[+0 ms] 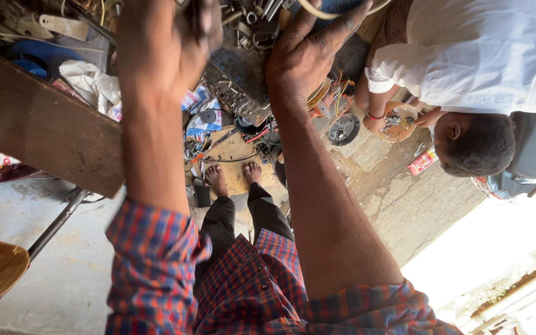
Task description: The person sits on the ground working on a small electric motor. They pick up small carbon brush components, fit them into the motor housing by hand, and press the parts into place, while another person nearby sorts parts in a bowl.
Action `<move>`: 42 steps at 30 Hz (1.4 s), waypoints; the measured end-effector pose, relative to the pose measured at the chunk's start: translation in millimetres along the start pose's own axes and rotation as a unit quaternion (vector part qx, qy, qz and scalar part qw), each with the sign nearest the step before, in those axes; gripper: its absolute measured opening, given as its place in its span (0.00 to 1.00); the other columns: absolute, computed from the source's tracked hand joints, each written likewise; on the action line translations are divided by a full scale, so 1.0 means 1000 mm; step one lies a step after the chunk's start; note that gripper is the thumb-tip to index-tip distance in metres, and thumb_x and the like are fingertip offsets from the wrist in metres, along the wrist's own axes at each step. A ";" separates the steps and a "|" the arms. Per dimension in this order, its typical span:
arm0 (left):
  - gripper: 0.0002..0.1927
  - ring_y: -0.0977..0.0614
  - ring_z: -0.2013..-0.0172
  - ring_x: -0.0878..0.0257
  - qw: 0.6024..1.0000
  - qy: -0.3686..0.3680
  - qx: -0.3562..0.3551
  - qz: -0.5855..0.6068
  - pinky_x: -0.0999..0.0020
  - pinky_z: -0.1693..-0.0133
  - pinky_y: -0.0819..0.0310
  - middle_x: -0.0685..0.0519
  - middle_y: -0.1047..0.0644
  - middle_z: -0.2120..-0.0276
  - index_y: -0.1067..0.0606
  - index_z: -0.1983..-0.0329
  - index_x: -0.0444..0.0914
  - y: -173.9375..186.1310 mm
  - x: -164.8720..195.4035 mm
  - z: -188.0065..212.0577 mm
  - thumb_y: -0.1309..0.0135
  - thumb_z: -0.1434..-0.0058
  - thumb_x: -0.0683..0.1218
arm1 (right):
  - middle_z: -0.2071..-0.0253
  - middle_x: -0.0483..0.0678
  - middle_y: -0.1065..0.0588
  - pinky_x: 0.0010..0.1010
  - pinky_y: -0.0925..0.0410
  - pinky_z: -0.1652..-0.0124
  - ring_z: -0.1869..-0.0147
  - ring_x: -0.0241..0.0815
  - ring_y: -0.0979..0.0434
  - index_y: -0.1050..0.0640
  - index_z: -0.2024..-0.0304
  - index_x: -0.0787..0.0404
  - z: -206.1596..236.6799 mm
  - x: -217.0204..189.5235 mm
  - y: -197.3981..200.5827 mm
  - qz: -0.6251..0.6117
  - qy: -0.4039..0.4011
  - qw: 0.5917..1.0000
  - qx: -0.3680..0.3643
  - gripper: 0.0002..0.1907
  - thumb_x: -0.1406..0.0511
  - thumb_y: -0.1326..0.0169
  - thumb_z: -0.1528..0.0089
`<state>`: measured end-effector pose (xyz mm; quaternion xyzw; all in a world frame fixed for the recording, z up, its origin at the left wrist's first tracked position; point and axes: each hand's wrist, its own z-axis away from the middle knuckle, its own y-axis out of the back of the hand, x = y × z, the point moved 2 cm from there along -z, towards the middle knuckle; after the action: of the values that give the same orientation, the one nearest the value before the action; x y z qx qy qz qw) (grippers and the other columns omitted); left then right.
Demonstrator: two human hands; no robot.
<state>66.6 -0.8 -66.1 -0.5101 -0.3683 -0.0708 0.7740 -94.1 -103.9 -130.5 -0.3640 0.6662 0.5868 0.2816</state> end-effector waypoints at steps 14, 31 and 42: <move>0.17 0.18 0.42 0.47 0.992 0.046 0.063 0.095 0.52 0.36 0.20 0.37 0.21 0.44 0.28 0.36 0.29 -0.023 -0.021 0.135 0.53 0.26 0.37 | 0.24 0.73 0.42 0.47 0.37 0.29 0.23 0.70 0.37 0.61 0.20 0.61 -0.010 -0.005 0.003 0.017 -0.044 0.999 -0.016 0.47 0.40 0.66 0.27; 0.04 0.29 0.75 0.70 0.978 0.107 0.094 -0.152 0.75 0.75 0.36 0.50 0.22 0.69 0.26 0.58 0.38 -0.010 -0.008 0.126 0.51 0.26 0.42 | 0.24 0.75 0.45 0.45 0.42 0.27 0.21 0.71 0.42 0.61 0.21 0.67 -0.013 -0.011 0.006 0.036 -0.030 0.999 -0.011 0.46 0.43 0.65 0.26; 0.05 0.15 0.61 0.56 0.711 -0.329 0.007 -0.621 0.61 0.60 0.21 0.50 0.17 0.64 0.21 0.59 0.37 -0.067 -0.048 -0.054 0.38 0.37 0.41 | 0.24 0.74 0.46 0.46 0.44 0.29 0.21 0.70 0.44 0.60 0.22 0.67 -0.013 -0.026 0.011 0.021 -0.071 0.997 -0.022 0.47 0.43 0.64 0.29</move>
<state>26.3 -90.5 -58.5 -0.1516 -0.8340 -0.3606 0.3890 -87.7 -112.5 -100.9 -0.3136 0.6391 0.6315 0.3073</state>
